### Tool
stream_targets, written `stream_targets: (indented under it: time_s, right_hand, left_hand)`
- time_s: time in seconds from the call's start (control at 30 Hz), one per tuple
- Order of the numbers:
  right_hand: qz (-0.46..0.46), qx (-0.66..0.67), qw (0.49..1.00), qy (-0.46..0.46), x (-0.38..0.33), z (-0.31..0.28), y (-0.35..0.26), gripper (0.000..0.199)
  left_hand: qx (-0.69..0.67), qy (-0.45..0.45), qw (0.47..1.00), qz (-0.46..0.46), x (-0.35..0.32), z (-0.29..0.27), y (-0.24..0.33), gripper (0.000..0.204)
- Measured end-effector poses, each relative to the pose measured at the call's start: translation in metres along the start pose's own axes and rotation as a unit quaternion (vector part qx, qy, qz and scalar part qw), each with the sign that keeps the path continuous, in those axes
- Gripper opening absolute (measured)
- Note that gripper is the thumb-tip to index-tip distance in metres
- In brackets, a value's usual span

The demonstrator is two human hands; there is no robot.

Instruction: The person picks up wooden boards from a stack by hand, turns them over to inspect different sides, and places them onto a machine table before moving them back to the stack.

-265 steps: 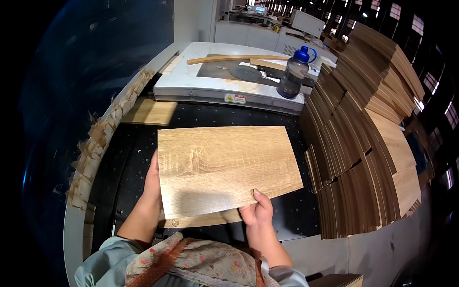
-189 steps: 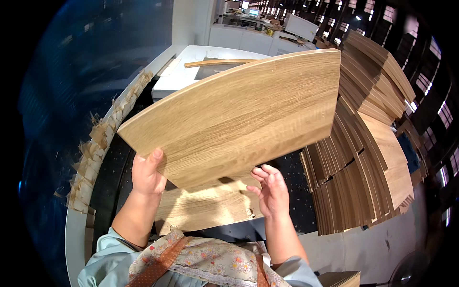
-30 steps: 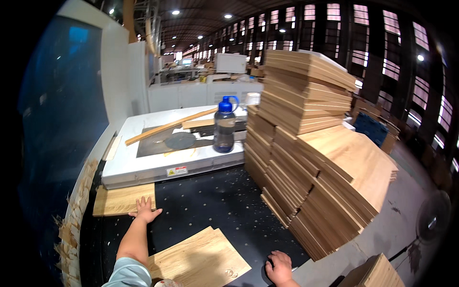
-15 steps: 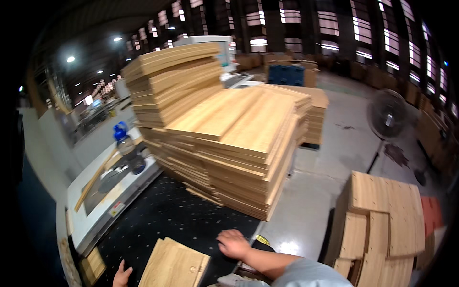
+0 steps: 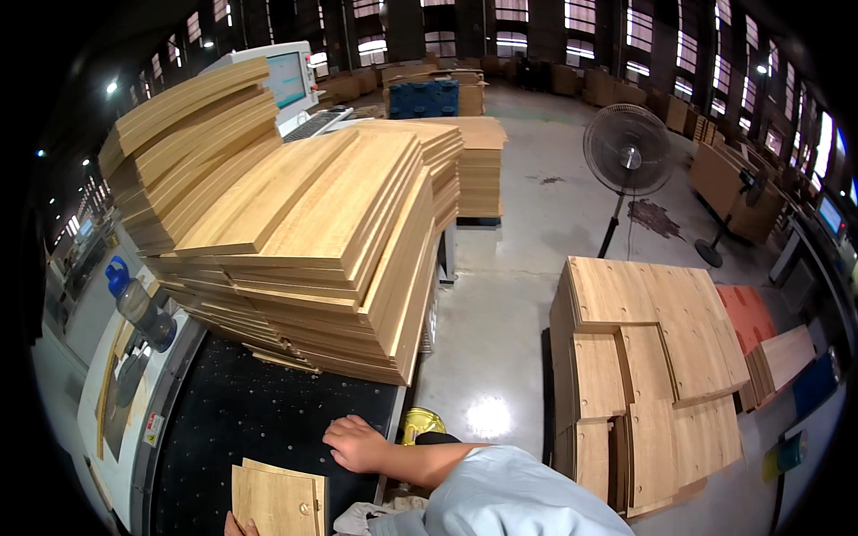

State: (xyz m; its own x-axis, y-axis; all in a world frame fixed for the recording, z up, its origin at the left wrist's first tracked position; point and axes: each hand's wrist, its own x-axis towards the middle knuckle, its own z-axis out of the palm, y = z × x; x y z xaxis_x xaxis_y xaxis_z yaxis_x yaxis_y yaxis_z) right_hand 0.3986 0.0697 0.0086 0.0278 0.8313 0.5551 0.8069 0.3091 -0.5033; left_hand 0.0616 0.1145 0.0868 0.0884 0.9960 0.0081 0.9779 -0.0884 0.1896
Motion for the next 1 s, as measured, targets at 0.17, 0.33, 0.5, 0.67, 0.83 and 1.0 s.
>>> stream_targets:
  time_s: [0.17,0.33,0.5,0.67,0.83,1.0]
  right_hand:
    - [-0.019,0.013,0.999,0.049,-0.001,0.004,0.004,0.026]
    - [-0.008,0.012,0.999,0.030,0.000,0.006,0.006,0.023]
    - [0.006,0.016,1.000,-0.007,0.002,0.007,0.003,0.019]
    - [0.005,0.026,1.000,0.006,0.001,0.007,0.004,0.016]
    - [0.005,0.020,1.000,-0.017,0.000,0.008,0.004,0.018]
    - [-0.013,0.002,0.999,0.037,0.000,0.013,0.003,0.015]
  left_hand:
    - [-0.027,0.009,1.000,0.003,0.001,-0.002,0.004,0.055]
    - [-0.063,0.017,0.997,0.034,0.001,-0.001,0.000,0.051]
    - [-0.108,0.037,0.993,0.041,0.003,0.009,-0.013,0.050]
    - [-0.132,0.055,0.989,0.046,0.009,0.022,-0.026,0.050]
    - [-0.142,0.052,0.986,0.064,0.005,0.017,-0.022,0.049]
    - [-0.143,0.076,0.982,0.099,0.003,0.012,-0.019,0.047]
